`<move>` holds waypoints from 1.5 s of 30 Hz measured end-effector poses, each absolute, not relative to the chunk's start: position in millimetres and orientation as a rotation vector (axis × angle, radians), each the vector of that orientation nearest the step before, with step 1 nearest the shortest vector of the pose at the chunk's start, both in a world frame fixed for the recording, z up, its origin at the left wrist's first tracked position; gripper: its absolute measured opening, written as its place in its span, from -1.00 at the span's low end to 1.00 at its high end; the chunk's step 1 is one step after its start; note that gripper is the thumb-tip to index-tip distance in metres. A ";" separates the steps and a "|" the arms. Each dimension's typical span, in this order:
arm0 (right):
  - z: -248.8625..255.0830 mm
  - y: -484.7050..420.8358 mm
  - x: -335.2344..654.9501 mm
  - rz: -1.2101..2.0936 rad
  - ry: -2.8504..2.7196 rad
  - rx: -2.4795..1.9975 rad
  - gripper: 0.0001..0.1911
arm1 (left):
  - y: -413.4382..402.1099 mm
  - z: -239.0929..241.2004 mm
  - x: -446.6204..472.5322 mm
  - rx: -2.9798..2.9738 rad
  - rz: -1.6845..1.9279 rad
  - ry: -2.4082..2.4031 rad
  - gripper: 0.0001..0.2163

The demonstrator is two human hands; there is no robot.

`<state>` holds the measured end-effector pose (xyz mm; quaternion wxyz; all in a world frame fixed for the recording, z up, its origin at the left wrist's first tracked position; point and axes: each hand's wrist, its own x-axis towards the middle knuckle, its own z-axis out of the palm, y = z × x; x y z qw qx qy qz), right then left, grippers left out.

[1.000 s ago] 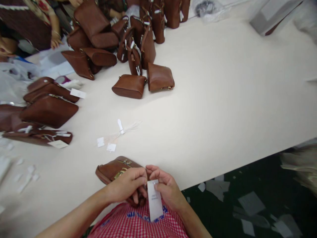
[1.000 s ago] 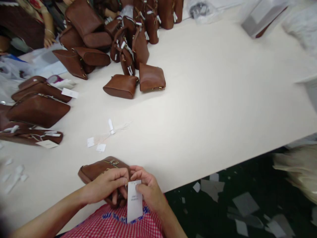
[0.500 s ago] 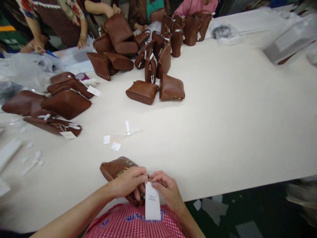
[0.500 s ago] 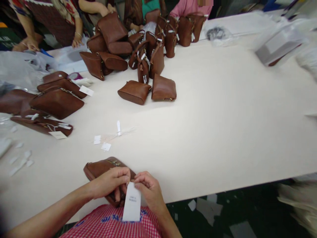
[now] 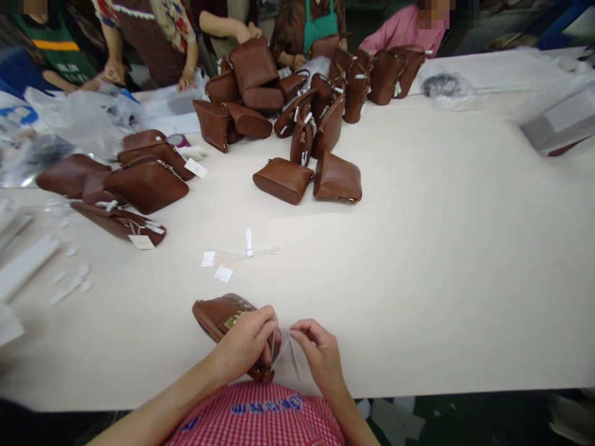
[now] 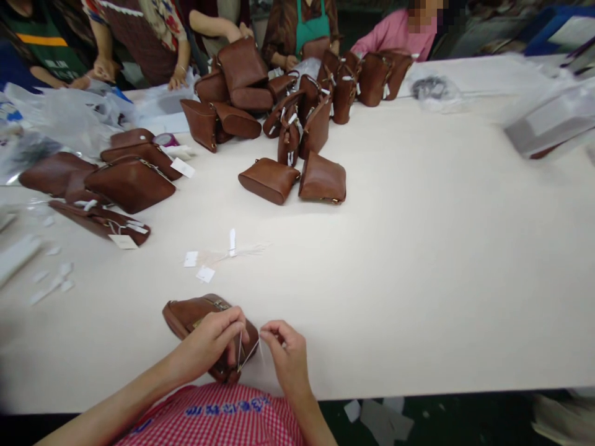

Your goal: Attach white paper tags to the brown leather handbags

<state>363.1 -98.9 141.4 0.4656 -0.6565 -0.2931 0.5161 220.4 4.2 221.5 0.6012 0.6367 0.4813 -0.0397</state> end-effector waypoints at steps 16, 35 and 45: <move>152.0 -93.4 358.7 1.555 -0.252 -1.273 -0.69 | -14.8 214.6 221.6 1.275 0.026 1.140 -0.88; 158.5 -96.9 342.5 1.557 0.108 -1.108 -0.65 | -18.5 209.0 231.9 1.518 0.096 1.295 -0.84; 156.2 -96.7 338.3 1.527 0.081 -1.148 -0.67 | -20.1 208.7 232.0 1.546 0.072 1.332 -0.85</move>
